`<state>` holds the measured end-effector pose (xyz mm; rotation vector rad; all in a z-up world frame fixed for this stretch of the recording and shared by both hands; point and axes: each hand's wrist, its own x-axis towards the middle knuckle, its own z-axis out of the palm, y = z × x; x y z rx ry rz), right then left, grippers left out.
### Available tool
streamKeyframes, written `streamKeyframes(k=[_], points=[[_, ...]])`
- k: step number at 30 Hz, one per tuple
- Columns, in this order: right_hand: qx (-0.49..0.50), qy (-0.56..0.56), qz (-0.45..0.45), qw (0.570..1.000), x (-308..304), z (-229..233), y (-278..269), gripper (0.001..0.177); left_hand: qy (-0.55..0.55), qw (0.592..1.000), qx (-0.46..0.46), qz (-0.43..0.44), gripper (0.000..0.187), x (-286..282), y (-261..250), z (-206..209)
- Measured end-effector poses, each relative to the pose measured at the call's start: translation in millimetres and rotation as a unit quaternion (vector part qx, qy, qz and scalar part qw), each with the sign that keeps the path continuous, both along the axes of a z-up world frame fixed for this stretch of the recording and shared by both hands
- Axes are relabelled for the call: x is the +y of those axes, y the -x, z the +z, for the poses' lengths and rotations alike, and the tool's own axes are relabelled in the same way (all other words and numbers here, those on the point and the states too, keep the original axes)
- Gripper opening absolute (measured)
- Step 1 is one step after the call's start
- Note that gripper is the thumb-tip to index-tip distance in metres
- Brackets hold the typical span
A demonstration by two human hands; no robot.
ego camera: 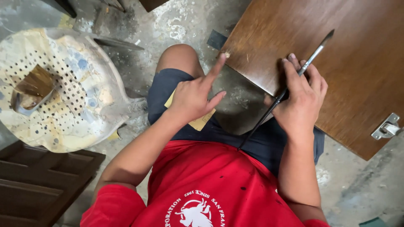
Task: The person applies a brown finish to a wooden cabinet door using a paintbrush and a makeshift paper palette. They also use a sanding block to smooth the edges of the door before continuing to paint.
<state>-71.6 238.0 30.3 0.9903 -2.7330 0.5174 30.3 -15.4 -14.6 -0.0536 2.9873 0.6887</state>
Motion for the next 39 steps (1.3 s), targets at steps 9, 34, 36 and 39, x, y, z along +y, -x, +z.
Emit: streamKeyframes(k=[9, 34, 36, 39], points=[[-0.024, 0.018, 0.013, 0.999, -4, 3, -2, 0.074, -0.146, 0.978, 0.146, 0.001, 0.021, -8, -54, -10], [-0.053, 0.075, 0.140, 0.986, -38, 12, 16, 0.081, 0.086, 0.941, 0.326, 0.026, 0.025, -7, 34, -8], [-0.063, 0.066, 0.124, 0.988, -35, 9, 16, 0.076, 0.098, 0.923, 0.370, 0.031, 0.018, -2, 36, -11], [-0.068, 0.079, 0.118, 0.988, -33, 6, 17, 0.074, 0.098, 0.920, 0.378, 0.037, 0.012, 4, 40, -17]])
